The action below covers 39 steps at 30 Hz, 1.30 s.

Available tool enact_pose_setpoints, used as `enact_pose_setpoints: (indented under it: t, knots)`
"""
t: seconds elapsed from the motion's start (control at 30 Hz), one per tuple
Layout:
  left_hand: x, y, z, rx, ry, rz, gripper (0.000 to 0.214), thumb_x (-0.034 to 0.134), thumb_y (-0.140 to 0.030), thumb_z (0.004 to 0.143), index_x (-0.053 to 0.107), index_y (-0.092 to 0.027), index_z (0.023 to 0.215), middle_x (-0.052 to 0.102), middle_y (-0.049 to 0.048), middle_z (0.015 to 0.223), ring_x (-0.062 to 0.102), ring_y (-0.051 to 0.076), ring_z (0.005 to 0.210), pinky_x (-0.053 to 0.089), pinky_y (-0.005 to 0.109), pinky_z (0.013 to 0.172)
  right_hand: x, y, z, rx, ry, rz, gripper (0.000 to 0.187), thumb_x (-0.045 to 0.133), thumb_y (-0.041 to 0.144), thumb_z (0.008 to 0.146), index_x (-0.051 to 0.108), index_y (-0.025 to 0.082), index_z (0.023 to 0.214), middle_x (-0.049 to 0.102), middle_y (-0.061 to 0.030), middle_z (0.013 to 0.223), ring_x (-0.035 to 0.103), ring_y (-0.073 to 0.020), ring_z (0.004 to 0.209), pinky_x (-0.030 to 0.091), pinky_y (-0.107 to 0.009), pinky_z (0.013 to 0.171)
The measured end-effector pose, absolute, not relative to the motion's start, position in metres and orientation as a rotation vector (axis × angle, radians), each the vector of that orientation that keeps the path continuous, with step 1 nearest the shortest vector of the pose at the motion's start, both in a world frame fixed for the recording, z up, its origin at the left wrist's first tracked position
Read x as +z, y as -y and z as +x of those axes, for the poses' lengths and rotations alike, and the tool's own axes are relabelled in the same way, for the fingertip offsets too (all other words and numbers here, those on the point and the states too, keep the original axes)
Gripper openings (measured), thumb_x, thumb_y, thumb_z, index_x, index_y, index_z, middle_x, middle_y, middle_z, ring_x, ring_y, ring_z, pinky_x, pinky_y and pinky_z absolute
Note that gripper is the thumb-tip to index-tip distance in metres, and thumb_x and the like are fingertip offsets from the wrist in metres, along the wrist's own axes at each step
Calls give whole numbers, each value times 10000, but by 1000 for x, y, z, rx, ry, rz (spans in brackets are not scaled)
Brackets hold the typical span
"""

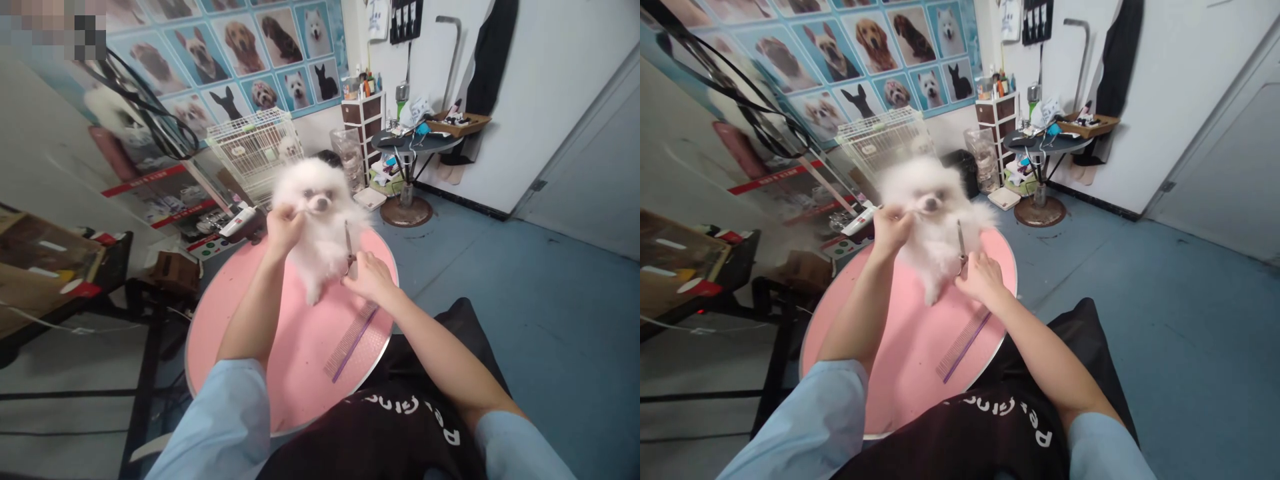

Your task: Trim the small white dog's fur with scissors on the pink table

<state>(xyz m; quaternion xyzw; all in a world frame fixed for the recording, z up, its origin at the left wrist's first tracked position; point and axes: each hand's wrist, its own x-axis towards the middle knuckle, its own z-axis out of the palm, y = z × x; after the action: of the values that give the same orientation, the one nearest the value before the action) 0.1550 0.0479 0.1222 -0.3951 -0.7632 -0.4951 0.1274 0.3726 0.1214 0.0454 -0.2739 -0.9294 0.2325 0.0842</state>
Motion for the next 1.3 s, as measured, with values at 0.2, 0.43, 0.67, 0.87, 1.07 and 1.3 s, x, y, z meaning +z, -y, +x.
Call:
enact_pose_setpoints:
  t: [0.2, 0.43, 0.67, 0.87, 1.07, 1.3]
  knots:
    - [116, -49, 149, -1470, 2199, -1135, 171, 553, -267, 641, 464, -164, 538, 396, -26, 554, 389, 102, 586, 296, 249, 574, 48, -135, 376, 774, 2803, -777, 267, 555, 245, 912, 575, 157, 1164, 666, -153, 1194, 656, -289, 1057, 461, -348, 817]
    - [118, -46, 152, -1479, 2224, -1076, 243, 554, -228, 633, 360, -178, 494, 301, -39, 526, 317, 86, 560, 251, 242, 546, 47, -150, 376, 741, 2793, -750, 207, 502, 152, 910, 590, 165, 1097, 690, -139, 1130, 655, -254, 1003, 443, -318, 790]
    - [114, -43, 150, -1494, 2204, -1047, 243, 565, -222, 641, 372, -177, 501, 303, -43, 528, 310, 85, 562, 258, 238, 550, 48, -161, 370, 771, 2758, -692, 224, 557, 221, 896, 585, 155, 1109, 675, -146, 1156, 647, -261, 1017, 442, -325, 802]
    - [117, -43, 154, -1485, 2231, -986, 275, 570, -180, 628, 338, -179, 479, 287, -46, 513, 290, 82, 547, 240, 243, 538, 41, -173, 367, 849, 2721, -635, 334, 637, 255, 835, 576, 164, 1150, 670, -135, 1180, 641, -254, 1026, 456, -311, 802]
    - [121, -44, 161, -1478, 2260, -913, 264, 564, -158, 630, 350, -181, 477, 302, -42, 512, 310, 87, 548, 243, 248, 545, 20, -187, 364, 982, 2660, -566, 255, 597, 227, 837, 590, 170, 1085, 686, -105, 1066, 646, -230, 953, 474, -318, 818]
    - [118, -41, 160, -1510, 2278, -783, 223, 556, -193, 605, 380, -175, 469, 322, -39, 507, 299, 81, 541, 241, 233, 528, -9, -207, 347, 1208, 2538, -464, 216, 557, 230, 796, 578, 186, 1007, 656, -45, 920, 615, -187, 811, 479, -313, 774]
